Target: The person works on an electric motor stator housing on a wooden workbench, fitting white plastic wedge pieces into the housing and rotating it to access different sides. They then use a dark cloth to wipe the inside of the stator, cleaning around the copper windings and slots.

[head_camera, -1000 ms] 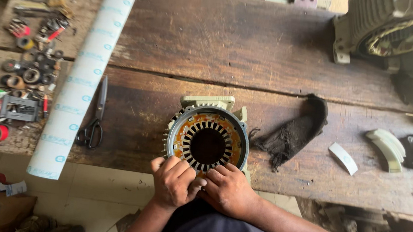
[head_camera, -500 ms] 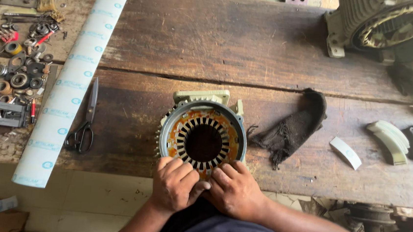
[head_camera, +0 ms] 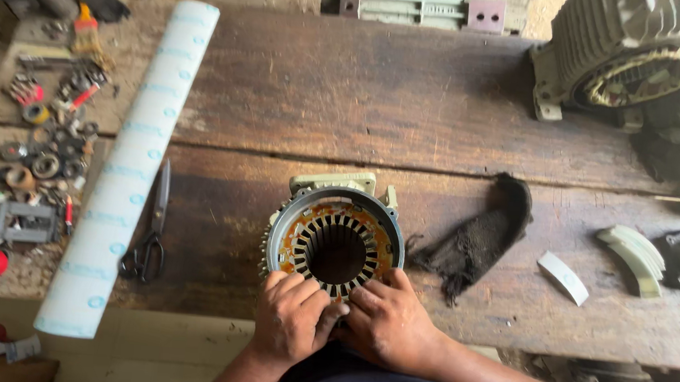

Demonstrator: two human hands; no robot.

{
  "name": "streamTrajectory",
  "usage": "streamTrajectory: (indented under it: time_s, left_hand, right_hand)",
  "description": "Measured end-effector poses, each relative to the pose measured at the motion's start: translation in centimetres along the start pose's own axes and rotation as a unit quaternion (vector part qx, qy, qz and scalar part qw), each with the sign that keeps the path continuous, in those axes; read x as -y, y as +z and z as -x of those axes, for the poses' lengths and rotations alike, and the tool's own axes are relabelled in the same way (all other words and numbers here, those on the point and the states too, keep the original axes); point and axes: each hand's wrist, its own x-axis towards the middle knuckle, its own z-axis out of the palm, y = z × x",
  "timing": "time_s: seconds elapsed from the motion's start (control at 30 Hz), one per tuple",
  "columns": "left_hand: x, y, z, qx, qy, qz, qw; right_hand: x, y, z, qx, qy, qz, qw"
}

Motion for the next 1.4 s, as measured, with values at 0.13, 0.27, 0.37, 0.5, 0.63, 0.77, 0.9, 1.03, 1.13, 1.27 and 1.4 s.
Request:
streamTrajectory:
  time_s: [0.13,0.27,0.37,0.5,0.63,0.77,0.9,1.03,1.13,1.27,1.4]
  left_hand:
    - [2.5,0.4,-4.2,0.019,-0.054,0.008,0.998]
    - [5.6,0.6,-8.2,0.037,-0.068,0.009,0.997]
    - [7.4,0.7,-11.0,0.113,-0.171,0.003,0.979]
    - [9.6,1.0,-14.3,0.169,-0.274,-0.009,0.947]
    - [12.8,1.5,-18.7,0.133,-0.327,0.013,0.935]
    - [16.6,3.0,-21.6,0.048,-0.338,0.058,0.938]
    - [21.1,5.4,-23.4,0.026,-0.334,0.093,0.938]
    - [23.8,7.3,-24.3,0.044,-0.341,0.113,0.932]
    - [24.1,7.8,-24.2,0.055,-0.346,0.107,0.93]
    - [23.6,6.5,-21.1,-0.048,-0.234,0.107,0.965]
    - [21.0,4.2,-10.0,-0.092,-0.167,0.055,0.98]
  right_hand:
    - [-3.3,-2.7,-4.5,0.008,-0.001,-0.007,1.0]
    - [-7.7,-4.5,-8.5,0.036,-0.024,-0.095,0.995]
    - [-9.6,-5.2,-10.4,-0.013,-0.058,-0.054,0.997]
    - [-11.2,-5.6,-12.6,0.007,0.019,-0.016,1.0]
    - [-12.6,-4.1,-14.4,-0.013,0.156,0.093,0.983]
    - [-14.6,-1.8,-16.5,-0.169,0.191,0.086,0.963]
    - [-18.1,-1.3,-19.3,-0.089,0.267,0.068,0.957]
    - [-20.6,-1.3,-20.8,-0.037,0.316,0.042,0.947]
    - [-21.1,-1.2,-21.3,-0.014,0.334,0.042,0.941]
    - [-19.7,-1.8,-19.0,-0.11,0.296,0.011,0.949]
    - [-15.9,-1.1,-9.8,-0.279,0.287,-0.044,0.915]
